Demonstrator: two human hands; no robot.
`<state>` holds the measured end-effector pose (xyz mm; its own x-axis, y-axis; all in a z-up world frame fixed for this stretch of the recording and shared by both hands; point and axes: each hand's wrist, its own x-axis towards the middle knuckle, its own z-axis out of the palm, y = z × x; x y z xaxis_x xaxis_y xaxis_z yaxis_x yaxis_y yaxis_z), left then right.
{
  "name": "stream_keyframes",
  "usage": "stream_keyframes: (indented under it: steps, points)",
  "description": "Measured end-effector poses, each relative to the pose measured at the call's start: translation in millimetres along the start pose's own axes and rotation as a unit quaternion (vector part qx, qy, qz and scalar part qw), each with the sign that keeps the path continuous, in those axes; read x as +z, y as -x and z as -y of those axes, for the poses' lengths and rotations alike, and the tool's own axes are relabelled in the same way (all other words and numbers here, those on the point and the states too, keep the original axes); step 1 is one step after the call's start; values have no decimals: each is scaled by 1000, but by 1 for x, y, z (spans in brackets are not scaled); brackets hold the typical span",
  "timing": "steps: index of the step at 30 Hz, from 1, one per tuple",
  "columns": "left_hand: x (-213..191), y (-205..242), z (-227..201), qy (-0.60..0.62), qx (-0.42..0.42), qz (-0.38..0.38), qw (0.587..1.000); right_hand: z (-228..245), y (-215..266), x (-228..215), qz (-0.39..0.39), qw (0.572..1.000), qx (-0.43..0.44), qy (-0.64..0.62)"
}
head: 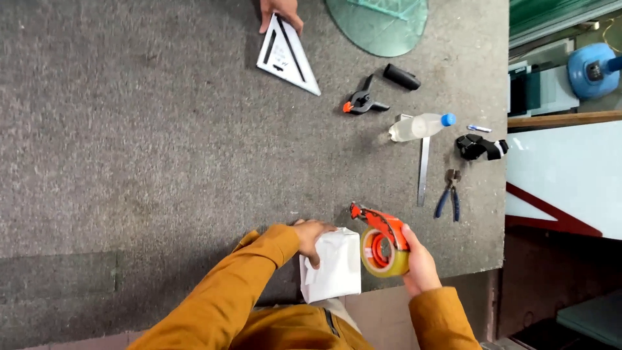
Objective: Wrapping small glass pieces in white paper and securing them with tape.
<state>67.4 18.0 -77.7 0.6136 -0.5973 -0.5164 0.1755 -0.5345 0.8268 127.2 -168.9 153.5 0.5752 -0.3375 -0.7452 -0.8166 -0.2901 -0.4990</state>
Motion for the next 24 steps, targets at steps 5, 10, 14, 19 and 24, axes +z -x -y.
stream_keyframes:
  steps: [5,10,14,19,24]
  points:
    - [12,-1,14,68,36,-83,994,-18,-34,16,1,998,-46,35]
    - [31,-7,20,93,24,-106,990,-31,-46,28,-3,991,-22,135]
    - [27,6,14,103,6,-96,990,-31,-34,43,-16,978,-12,208]
    - [-4,49,-17,156,-11,-68,985,-25,-16,57,-25,955,-1,295]
    - [0,44,-10,167,9,-65,984,-20,7,61,-14,960,-2,279]
